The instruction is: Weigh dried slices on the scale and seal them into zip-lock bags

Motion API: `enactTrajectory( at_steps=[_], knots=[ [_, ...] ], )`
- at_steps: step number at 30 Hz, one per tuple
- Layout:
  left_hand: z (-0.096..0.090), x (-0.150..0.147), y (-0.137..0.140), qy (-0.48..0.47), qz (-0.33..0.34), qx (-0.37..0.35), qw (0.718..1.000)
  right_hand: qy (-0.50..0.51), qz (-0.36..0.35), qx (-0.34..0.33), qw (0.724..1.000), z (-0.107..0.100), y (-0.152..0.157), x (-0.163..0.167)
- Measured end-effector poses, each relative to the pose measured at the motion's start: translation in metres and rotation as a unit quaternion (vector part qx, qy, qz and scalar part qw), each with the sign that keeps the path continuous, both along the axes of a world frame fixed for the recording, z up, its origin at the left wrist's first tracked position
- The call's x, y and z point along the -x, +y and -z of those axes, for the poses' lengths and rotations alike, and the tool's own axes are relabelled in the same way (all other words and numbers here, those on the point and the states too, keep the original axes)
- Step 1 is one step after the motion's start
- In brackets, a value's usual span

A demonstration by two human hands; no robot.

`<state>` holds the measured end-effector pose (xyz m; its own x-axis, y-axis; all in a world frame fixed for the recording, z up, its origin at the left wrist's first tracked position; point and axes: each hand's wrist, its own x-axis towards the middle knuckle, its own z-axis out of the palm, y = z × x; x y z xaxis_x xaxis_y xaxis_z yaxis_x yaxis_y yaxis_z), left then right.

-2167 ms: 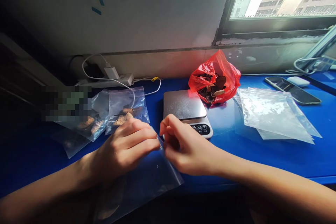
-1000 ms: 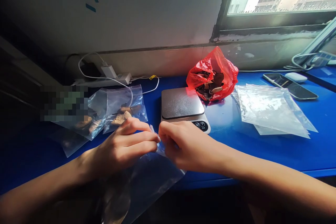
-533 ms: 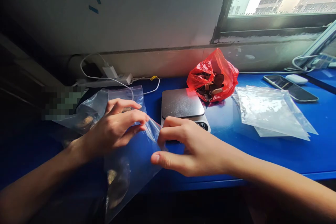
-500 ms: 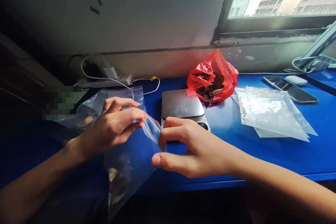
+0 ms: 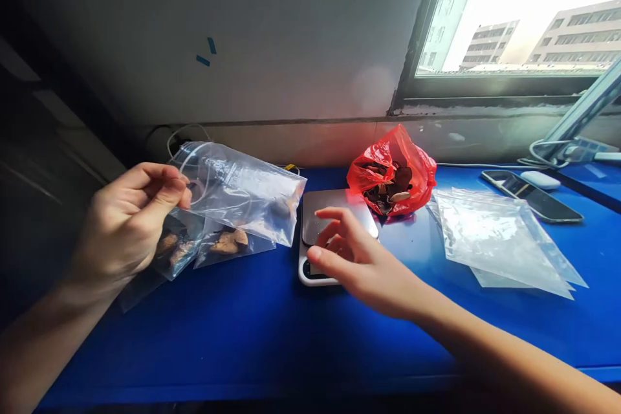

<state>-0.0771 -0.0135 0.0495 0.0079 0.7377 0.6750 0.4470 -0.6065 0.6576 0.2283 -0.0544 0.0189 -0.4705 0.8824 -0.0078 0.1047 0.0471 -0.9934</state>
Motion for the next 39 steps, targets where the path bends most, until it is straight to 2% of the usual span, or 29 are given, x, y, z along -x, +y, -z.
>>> enactTrajectory(
  at_steps=[5,7,9,12,16,22,25,28,34,37,39],
  knots=[
    [0.007,-0.024,-0.021,-0.041,0.017,0.001,0.999,0.075,-0.083,0.155,0.981,0.01,-0.011,0.018],
    [0.008,-0.03,-0.028,-0.039,0.042,0.002,0.998,0.126,-0.076,0.194,0.97,0.011,-0.012,0.022],
    [0.008,-0.035,-0.035,-0.046,0.063,-0.007,0.997,0.16,-0.037,0.201,0.966,0.011,-0.011,0.023],
    [0.004,-0.039,-0.041,-0.059,0.066,-0.029,0.996,0.133,0.013,0.163,0.978,0.009,-0.009,0.021],
    [0.001,-0.04,-0.046,-0.072,0.072,-0.04,0.994,0.084,0.045,0.108,0.99,0.01,-0.009,0.02],
    [0.006,-0.042,-0.043,-0.114,0.135,-0.023,0.984,0.131,0.0,0.094,0.987,0.017,-0.005,0.025],
    [0.005,-0.04,-0.038,-0.078,0.142,-0.032,0.986,0.172,0.034,0.085,0.981,0.015,-0.003,0.022],
    [0.004,-0.035,-0.033,-0.005,0.113,-0.09,0.989,0.192,0.082,0.052,0.977,0.008,-0.002,0.015],
    [0.006,-0.029,-0.033,0.1,0.118,-0.134,0.979,0.144,0.091,-0.022,0.985,-0.007,0.001,0.005],
    [0.008,-0.027,-0.031,0.137,0.117,-0.148,0.972,0.138,0.154,-0.071,0.976,-0.02,0.015,-0.019],
    [0.009,-0.025,-0.028,0.163,0.118,-0.158,0.967,0.123,0.215,-0.095,0.964,-0.03,0.029,-0.05]
  ],
)
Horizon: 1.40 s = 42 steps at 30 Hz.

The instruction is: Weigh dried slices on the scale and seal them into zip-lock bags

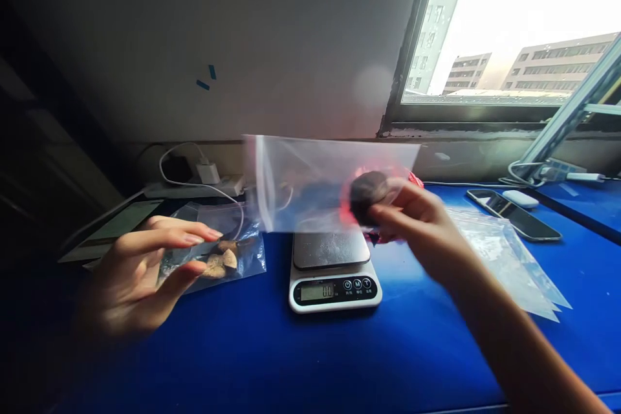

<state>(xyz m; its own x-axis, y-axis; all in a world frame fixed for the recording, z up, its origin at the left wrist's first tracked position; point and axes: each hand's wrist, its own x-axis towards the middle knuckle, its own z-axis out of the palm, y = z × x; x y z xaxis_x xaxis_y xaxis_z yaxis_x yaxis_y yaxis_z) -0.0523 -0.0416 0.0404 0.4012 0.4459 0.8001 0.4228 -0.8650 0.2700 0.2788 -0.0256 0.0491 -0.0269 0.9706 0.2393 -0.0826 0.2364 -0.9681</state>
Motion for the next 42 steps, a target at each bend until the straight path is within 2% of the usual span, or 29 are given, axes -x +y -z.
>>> enactTrajectory(
  at_steps=[4,6,8,10,13,17,19,27,31,36,39,40,42],
  knots=[
    [0.004,0.001,0.0,0.067,-0.043,-0.022,0.997,-0.026,0.148,0.023,0.988,-0.007,0.03,-0.085],
    [0.006,0.0,-0.001,0.096,-0.064,-0.016,0.993,-0.045,0.276,0.046,0.959,-0.002,0.042,-0.122],
    [0.007,-0.001,-0.003,0.122,-0.062,-0.017,0.99,-0.089,0.353,0.072,0.928,0.006,0.05,-0.146],
    [0.008,-0.003,-0.003,0.146,-0.054,-0.029,0.987,-0.118,0.377,0.088,0.914,0.012,0.055,-0.156],
    [0.007,-0.004,-0.002,0.171,-0.049,-0.049,0.983,-0.135,0.362,0.063,0.92,0.016,0.055,-0.147],
    [0.005,-0.005,-0.002,0.189,-0.054,-0.054,0.979,-0.143,0.354,-0.072,0.921,0.019,0.053,-0.117],
    [0.005,-0.005,-0.002,0.198,-0.052,-0.055,0.977,-0.14,0.363,-0.114,0.914,0.021,0.052,-0.104],
    [0.006,-0.005,-0.004,0.213,-0.047,-0.036,0.975,-0.136,0.414,-0.162,0.885,0.027,0.057,-0.087],
    [0.006,-0.005,-0.003,0.218,-0.041,-0.024,0.975,-0.111,0.447,-0.234,0.856,0.027,0.057,-0.083],
    [0.007,-0.006,-0.003,0.21,-0.033,-0.028,0.977,-0.038,0.431,-0.312,0.846,0.019,0.052,-0.077],
    [0.006,-0.007,-0.005,0.198,-0.032,-0.002,0.98,0.004,0.395,-0.282,0.874,0.009,0.042,-0.067],
    [0.006,-0.007,-0.006,0.191,-0.032,0.025,0.981,0.025,0.372,-0.256,0.892,0.006,0.037,-0.059],
    [0.005,-0.009,-0.009,0.165,-0.041,0.131,0.977,0.069,0.294,-0.207,0.93,0.003,0.024,-0.039]
  ],
)
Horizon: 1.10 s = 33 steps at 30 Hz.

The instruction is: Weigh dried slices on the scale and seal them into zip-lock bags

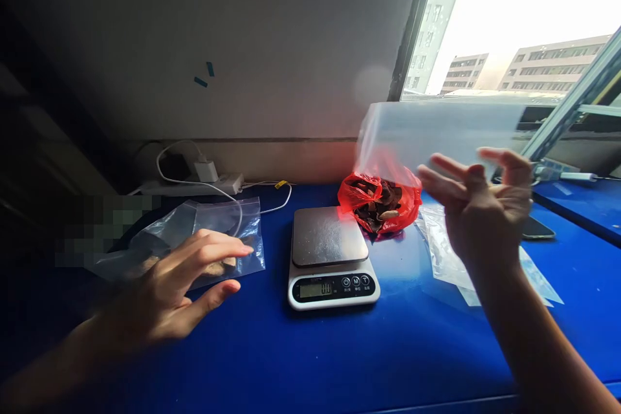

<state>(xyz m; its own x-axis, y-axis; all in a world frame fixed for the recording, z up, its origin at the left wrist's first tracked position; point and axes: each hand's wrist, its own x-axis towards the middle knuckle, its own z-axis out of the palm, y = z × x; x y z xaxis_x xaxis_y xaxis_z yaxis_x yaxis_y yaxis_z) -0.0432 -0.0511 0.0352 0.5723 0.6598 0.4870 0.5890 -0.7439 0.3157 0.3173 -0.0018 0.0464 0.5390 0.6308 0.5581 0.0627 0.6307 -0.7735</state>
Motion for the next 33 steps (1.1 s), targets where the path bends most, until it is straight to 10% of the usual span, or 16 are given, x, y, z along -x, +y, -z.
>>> enactTrajectory(
  at_steps=[8,17,22,25,29,33],
  knots=[
    [0.005,-0.01,0.006,-0.224,-0.065,0.329,0.915,-0.103,-0.381,0.124,0.91,0.032,-0.055,0.086],
    [0.004,0.003,0.03,-0.356,-0.065,0.291,0.886,-0.476,-0.289,0.118,0.822,0.03,-0.042,0.066],
    [-0.005,0.012,0.03,-0.318,-0.039,0.272,0.908,-0.405,-0.247,0.017,0.88,0.025,-0.053,0.058],
    [-0.008,0.011,0.022,-0.267,0.043,0.384,0.883,-0.368,-0.172,0.023,0.913,0.024,-0.052,0.055],
    [-0.01,0.003,0.005,-0.277,0.113,0.527,0.795,-0.372,-0.201,0.074,0.903,0.024,-0.048,0.058],
    [-0.013,0.0,0.001,-0.282,0.117,0.553,0.776,-0.365,-0.337,0.148,0.855,0.025,-0.05,0.064]
  ],
)
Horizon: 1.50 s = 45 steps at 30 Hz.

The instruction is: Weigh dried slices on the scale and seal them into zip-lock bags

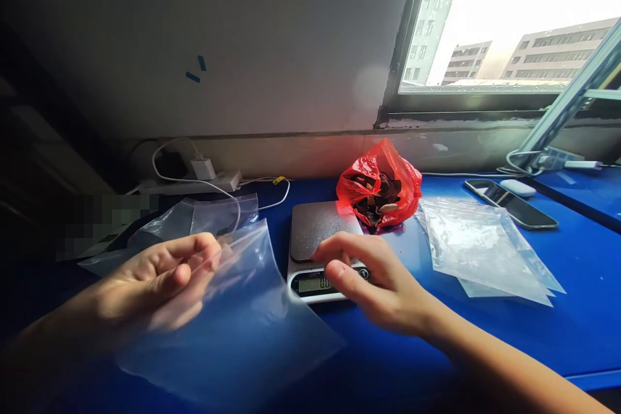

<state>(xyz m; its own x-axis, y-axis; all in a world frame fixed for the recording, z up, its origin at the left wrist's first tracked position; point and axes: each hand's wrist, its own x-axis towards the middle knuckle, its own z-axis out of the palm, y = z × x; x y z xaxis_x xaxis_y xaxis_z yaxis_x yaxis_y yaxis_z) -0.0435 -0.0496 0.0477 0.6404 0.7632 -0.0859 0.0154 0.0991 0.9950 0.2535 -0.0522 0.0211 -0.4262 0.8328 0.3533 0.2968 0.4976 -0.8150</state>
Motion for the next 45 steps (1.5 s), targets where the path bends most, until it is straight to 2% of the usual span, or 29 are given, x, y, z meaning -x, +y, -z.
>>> enactTrajectory(
  at_steps=[3,5,7,9,11,13,15,18,21,27,36,40,43,45],
  knots=[
    [0.002,0.0,0.008,0.046,-0.055,-0.025,0.997,0.022,-0.096,0.135,0.986,0.0,-0.003,0.003],
    [0.005,-0.001,0.011,0.127,-0.077,-0.078,0.986,0.033,-0.129,0.196,0.972,0.001,-0.003,0.006],
    [0.01,-0.005,0.011,0.236,-0.08,-0.163,0.955,0.009,-0.13,0.216,0.968,0.003,-0.001,0.009],
    [0.016,-0.01,0.007,0.316,-0.064,-0.259,0.91,-0.028,-0.107,0.219,0.969,0.007,0.002,0.013],
    [0.021,-0.014,0.001,0.323,-0.04,-0.341,0.882,-0.035,-0.087,0.238,0.967,0.009,0.005,0.016],
    [0.026,-0.017,-0.003,0.28,-0.027,-0.395,0.875,-0.022,-0.069,0.268,0.961,0.011,0.007,0.019],
    [0.028,-0.018,-0.004,0.23,-0.037,-0.422,0.876,-0.006,-0.042,0.269,0.962,0.011,0.008,0.019],
    [0.028,-0.018,-0.002,0.191,-0.053,-0.429,0.881,0.007,-0.003,0.204,0.979,0.008,0.007,0.017],
    [0.027,-0.019,-0.001,0.192,-0.032,-0.416,0.888,-0.005,-0.004,0.129,0.992,0.006,0.003,0.017],
    [0.031,-0.026,-0.005,0.213,0.008,-0.373,0.903,-0.071,-0.009,0.027,0.997,0.008,0.001,0.017],
    [0.025,-0.023,0.004,0.304,-0.092,-0.325,0.891,-0.053,0.09,-0.071,0.992,0.008,0.015,0.002],
    [0.024,-0.025,0.004,0.295,-0.101,-0.393,0.865,-0.095,0.083,-0.123,0.984,0.014,0.019,0.003],
    [0.024,-0.028,0.001,0.272,-0.105,-0.486,0.824,-0.136,0.106,-0.209,0.962,0.019,0.016,0.008],
    [0.026,-0.031,-0.004,0.263,-0.098,-0.533,0.798,-0.178,0.094,-0.264,0.943,0.02,0.009,0.016]
  ],
)
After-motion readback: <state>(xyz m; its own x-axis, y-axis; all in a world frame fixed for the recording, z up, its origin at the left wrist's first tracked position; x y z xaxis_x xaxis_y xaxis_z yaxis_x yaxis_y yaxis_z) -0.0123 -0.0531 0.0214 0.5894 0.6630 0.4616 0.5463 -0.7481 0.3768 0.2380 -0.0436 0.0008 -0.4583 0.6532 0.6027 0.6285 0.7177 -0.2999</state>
